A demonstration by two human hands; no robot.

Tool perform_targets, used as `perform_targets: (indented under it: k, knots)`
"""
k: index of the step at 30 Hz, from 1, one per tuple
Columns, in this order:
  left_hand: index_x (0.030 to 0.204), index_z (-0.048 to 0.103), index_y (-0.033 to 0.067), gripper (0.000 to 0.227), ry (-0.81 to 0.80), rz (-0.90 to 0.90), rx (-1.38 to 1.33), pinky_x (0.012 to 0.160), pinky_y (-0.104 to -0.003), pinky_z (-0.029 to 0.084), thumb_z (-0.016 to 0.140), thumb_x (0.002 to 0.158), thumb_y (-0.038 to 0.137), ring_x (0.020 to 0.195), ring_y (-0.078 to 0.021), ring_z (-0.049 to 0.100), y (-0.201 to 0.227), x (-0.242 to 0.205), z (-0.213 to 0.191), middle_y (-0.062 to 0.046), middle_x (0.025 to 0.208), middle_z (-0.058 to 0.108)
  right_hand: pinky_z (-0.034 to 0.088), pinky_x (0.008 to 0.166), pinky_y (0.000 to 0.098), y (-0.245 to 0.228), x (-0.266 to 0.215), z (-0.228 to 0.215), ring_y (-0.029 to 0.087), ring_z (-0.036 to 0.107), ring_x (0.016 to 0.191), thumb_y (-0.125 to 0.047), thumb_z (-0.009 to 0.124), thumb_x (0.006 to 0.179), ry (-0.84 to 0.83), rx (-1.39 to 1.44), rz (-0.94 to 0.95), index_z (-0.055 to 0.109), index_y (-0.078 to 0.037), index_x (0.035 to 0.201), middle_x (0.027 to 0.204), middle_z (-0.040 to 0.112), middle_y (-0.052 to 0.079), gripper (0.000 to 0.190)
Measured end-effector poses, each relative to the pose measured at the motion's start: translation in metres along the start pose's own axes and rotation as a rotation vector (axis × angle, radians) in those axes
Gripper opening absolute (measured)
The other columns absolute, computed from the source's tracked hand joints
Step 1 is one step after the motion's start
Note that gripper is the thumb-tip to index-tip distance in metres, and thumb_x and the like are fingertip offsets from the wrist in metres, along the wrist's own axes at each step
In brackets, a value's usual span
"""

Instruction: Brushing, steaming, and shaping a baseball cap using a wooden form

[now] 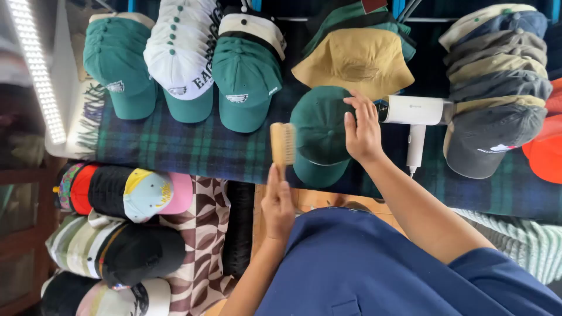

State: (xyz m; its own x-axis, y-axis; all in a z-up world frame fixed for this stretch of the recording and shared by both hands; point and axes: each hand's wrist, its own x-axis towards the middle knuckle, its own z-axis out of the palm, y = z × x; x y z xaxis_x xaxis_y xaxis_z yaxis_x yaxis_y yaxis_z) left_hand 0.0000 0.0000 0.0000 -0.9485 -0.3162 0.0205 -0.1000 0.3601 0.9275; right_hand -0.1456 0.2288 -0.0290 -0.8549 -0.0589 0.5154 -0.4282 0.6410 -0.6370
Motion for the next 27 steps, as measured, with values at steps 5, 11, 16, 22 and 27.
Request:
perform_targets:
  k: [5, 11, 16, 22, 27]
  knots:
    - [0.148, 0.054, 0.0172, 0.049, 0.019, 0.179, 0.186, 0.078, -0.047, 0.057, 0.055, 0.100, 0.026, 0.097, -0.0394, 0.070, -0.046, -0.018, 0.059, -0.023, 0.109, 0.072, 0.045, 0.100, 0.0474, 0.016, 0.020, -0.001, 0.040, 0.057, 0.123, -0.006, 0.049, 0.100, -0.073, -0.063, -0.211, 0.064, -0.008, 0.123, 0.137, 0.060, 0.015, 0.027]
    - [0.158, 0.033, 0.0436, 0.057, -0.044, -0.534, 0.229, 0.088, -0.054, 0.056, 0.044, 0.102, 0.047, 0.098, -0.0457, 0.071, 0.003, -0.018, 0.056, -0.028, 0.100, 0.075, 0.048, 0.099, 0.0456, 0.019, 0.023, -0.004, 0.039, 0.060, 0.121, -0.006, 0.046, 0.099, -0.105, 0.052, -0.240, 0.066, -0.009, 0.120, 0.139, 0.063, 0.012, 0.029]
    - [0.156, 0.037, 0.0466, 0.055, -0.056, -0.665, 0.132, 0.097, -0.047, 0.056, 0.046, 0.102, 0.047, 0.109, -0.0394, 0.071, 0.027, -0.031, 0.040, -0.027, 0.112, 0.074, 0.047, 0.103, 0.0459, 0.022, 0.025, -0.001, 0.039, 0.061, 0.121, -0.006, 0.049, 0.098, -0.095, 0.087, -0.279, 0.067, -0.008, 0.118, 0.138, 0.063, 0.013, 0.027]
    - [0.159, 0.033, 0.0391, 0.058, -0.085, -0.630, 0.226, 0.111, -0.054, 0.045, 0.044, 0.103, 0.048, 0.126, -0.0468, 0.059, -0.015, -0.004, 0.066, -0.028, 0.138, 0.061, 0.047, 0.104, 0.0459, 0.027, 0.028, 0.000, 0.037, 0.061, 0.120, -0.004, 0.051, 0.098, -0.092, 0.093, -0.287, 0.067, -0.008, 0.118, 0.137, 0.064, 0.013, 0.026]
    - [0.155, 0.040, 0.0386, 0.054, -0.062, -0.559, 0.201, 0.110, -0.051, 0.047, 0.045, 0.103, 0.047, 0.126, -0.0414, 0.060, -0.004, 0.030, 0.060, -0.021, 0.135, 0.066, 0.047, 0.100, 0.0468, 0.019, 0.027, -0.006, 0.040, 0.061, 0.116, -0.004, 0.048, 0.099, -0.065, 0.129, -0.304, 0.066, -0.005, 0.116, 0.135, 0.064, 0.015, 0.025]
